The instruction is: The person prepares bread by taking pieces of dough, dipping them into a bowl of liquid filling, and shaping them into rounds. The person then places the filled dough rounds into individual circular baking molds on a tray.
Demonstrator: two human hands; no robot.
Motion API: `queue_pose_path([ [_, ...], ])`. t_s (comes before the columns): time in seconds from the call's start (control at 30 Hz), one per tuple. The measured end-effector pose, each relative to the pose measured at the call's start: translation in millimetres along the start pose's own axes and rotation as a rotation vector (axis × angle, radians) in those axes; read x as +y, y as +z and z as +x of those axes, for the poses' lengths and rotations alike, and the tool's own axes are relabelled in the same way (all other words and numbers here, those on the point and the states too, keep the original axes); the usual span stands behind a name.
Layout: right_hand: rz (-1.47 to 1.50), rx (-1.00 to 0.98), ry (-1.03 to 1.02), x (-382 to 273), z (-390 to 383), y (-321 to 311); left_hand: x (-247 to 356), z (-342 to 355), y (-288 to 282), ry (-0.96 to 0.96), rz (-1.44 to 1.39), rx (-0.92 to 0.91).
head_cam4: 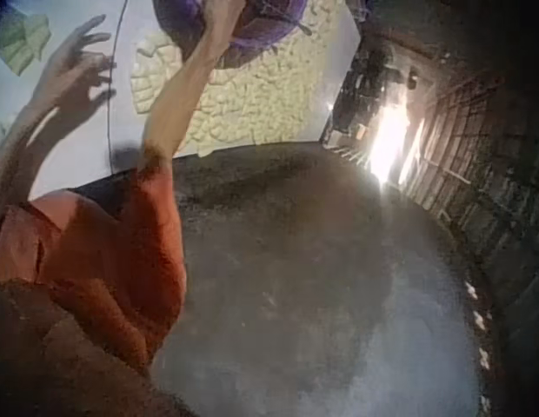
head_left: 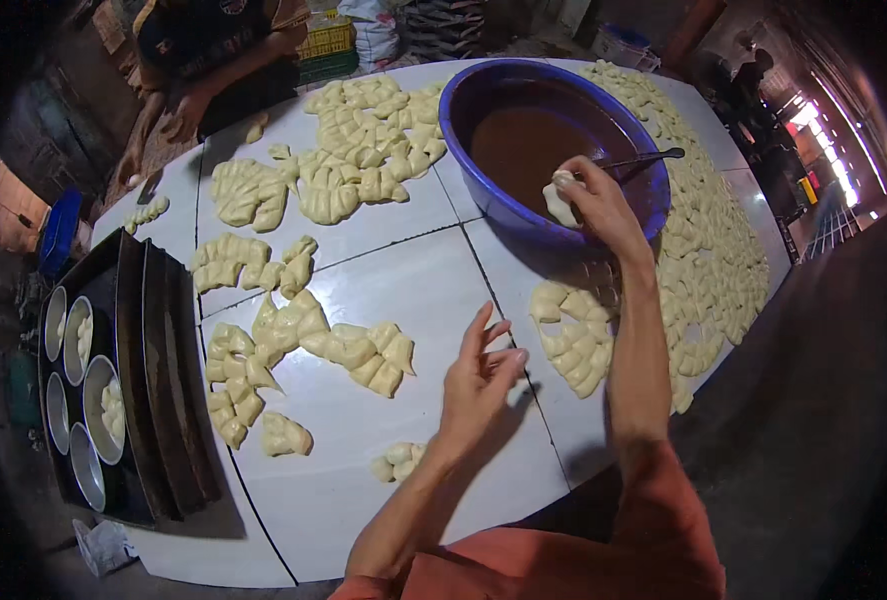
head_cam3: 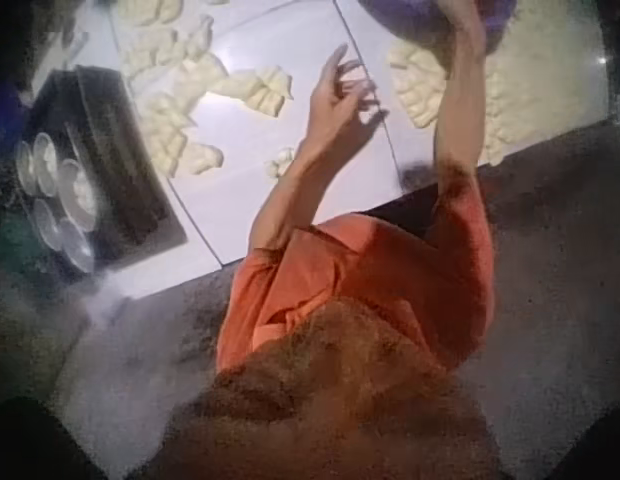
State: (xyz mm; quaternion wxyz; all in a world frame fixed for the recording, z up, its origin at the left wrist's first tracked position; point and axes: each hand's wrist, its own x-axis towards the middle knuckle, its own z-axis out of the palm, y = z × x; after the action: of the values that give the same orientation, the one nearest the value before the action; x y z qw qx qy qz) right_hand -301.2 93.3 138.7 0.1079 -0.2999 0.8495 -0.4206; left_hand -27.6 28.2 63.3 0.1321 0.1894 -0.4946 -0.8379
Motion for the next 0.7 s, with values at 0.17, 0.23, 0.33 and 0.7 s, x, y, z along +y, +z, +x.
queue_pose_path([
  [0.17, -0.567, -0.466, -0.056, 44, 48, 6, 23, -5, -30, -0.079, 0.210, 0.023],
  [0.23, -0.541, -0.553, -0.019, 52, 49, 3, 23, -8, -38, -0.106, 0.252, -0.004],
  [0.33, -0.458, -0.553, -0.067, 51, 43, -3, 22, -12, -39, -0.157, 0.270, -0.028],
  [0.7, 1.002, -0.314, 0.207, -22, -83, 40, 6, 8, -10, -0.042, 0.038, -0.145],
])
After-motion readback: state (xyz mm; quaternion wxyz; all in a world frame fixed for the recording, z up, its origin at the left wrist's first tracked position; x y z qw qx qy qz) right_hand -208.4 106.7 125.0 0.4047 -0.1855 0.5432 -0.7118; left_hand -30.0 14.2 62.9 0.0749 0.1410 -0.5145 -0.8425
